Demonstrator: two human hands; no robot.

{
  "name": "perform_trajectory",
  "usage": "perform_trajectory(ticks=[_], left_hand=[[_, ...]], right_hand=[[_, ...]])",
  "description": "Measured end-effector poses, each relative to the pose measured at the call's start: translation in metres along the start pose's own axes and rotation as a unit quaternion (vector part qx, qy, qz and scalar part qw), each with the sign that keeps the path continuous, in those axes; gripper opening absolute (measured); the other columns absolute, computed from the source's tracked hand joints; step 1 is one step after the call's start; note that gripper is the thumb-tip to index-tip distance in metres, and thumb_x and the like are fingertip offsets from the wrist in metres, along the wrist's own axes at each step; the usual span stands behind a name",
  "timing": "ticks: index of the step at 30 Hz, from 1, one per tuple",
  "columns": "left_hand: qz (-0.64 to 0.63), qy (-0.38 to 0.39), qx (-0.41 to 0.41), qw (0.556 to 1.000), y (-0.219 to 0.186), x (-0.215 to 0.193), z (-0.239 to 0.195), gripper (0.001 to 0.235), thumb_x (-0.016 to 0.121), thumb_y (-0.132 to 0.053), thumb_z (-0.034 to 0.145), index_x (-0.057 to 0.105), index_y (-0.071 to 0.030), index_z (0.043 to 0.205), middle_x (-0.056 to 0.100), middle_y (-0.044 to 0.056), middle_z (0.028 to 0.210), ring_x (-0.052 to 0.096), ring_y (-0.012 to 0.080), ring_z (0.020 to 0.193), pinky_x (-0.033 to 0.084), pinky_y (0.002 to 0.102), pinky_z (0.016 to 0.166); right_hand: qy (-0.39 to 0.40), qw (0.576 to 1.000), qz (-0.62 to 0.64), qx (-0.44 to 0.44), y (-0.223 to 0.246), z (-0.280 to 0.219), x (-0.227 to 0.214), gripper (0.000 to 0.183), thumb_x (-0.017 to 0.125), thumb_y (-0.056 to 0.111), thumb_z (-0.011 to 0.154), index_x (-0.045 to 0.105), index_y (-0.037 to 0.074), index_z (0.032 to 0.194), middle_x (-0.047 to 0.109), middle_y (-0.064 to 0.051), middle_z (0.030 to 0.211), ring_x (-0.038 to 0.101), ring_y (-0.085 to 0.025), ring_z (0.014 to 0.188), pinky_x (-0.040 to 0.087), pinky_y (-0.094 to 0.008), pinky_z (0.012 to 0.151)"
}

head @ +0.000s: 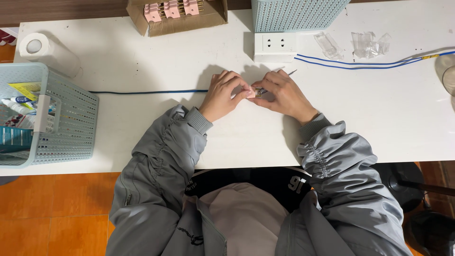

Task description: Assembling an electrical plug by connecting wires to terminals using a screwdriver.

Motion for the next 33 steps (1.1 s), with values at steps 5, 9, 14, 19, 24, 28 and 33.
perform_trajectory(ticks=[5,9,14,19,24,28,33], left_hand=[[-0.2,-0.004,-0.03,0.979,0.003,0.001,0.002,0.019,0.078,-0.024,0.114,0.069,-0.012,0.125,0.082,0.007,0.1,0.077,0.0231,0.098,0.054,0.04,0.096],[-0.226,-0.003,-0.041,0.973,0.009,0.005,0.001,0.019,0.075,-0.022,0.115,0.066,-0.015,0.131,0.084,0.004,0.098,0.076,0.0176,0.092,0.054,0.037,0.093],[-0.283,0.004,-0.072,0.956,0.03,0.019,-0.002,0.027,0.077,-0.026,0.114,0.064,-0.019,0.137,0.086,-0.003,0.1,0.071,0.0081,0.094,0.05,0.028,0.089],[-0.222,-0.021,0.0,0.975,0.003,-0.005,0.002,0.022,0.071,-0.021,0.118,0.07,-0.015,0.139,0.086,0.005,0.107,0.076,0.0198,0.099,0.057,0.034,0.092],[-0.008,-0.054,0.157,0.986,-0.026,-0.025,0.004,0.021,0.07,-0.024,0.12,0.076,-0.012,0.136,0.08,0.009,0.117,0.076,0.0267,0.111,0.058,0.039,0.099],[0.105,-0.104,0.23,0.962,-0.034,-0.028,-0.001,0.024,0.078,-0.017,0.114,0.078,-0.01,0.137,0.077,0.011,0.113,0.077,0.0254,0.109,0.06,0.039,0.1],[0.091,-0.15,0.198,0.964,-0.01,-0.032,0.0,0.029,0.073,-0.013,0.116,0.075,-0.01,0.145,0.08,0.01,0.115,0.079,0.0225,0.106,0.061,0.036,0.099]], right_hand=[[-0.032,0.999,0.001,-0.013,0.012,0.002,-0.01,0.037,0.095,0.031,0.102,0.085,0.003,0.124,0.063,-0.011,0.093,0.066,-0.03,0.086,0.049,-0.041,0.088],[-0.041,0.999,0.004,-0.013,0.011,0.001,-0.01,0.037,0.096,0.029,0.101,0.086,0.004,0.127,0.062,-0.01,0.092,0.064,-0.029,0.084,0.049,-0.041,0.087],[-0.061,0.998,-0.001,-0.015,0.01,0.0,-0.014,0.04,0.096,0.031,0.102,0.086,0.005,0.131,0.06,-0.009,0.092,0.061,-0.028,0.082,0.048,-0.04,0.085],[-0.064,0.998,0.015,0.024,0.006,0.003,-0.013,0.039,0.096,0.031,0.102,0.085,0.004,0.128,0.062,-0.011,0.092,0.063,-0.03,0.085,0.05,-0.042,0.086],[-0.06,0.995,0.032,0.069,-0.013,-0.004,-0.002,0.041,0.097,0.031,0.101,0.084,0.002,0.128,0.066,-0.015,0.095,0.066,-0.035,0.09,0.053,-0.047,0.085],[-0.071,0.987,0.088,0.115,-0.016,-0.003,0.003,0.039,0.095,0.031,0.104,0.083,0.002,0.128,0.067,-0.014,0.094,0.066,-0.032,0.089,0.052,-0.045,0.085],[-0.081,0.984,0.068,0.142,-0.011,0.005,0.003,0.065,0.095,0.039,0.105,0.071,0.003,0.154,0.065,-0.013,0.099,0.063,-0.03,0.091,0.052,-0.045,0.088]])
Point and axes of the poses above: each hand's wrist, its own z-axis towards the middle knuckle, its own x-axis out of the palm, y = z × x, the point moved 9 cm from there along z, towards the middle knuckle
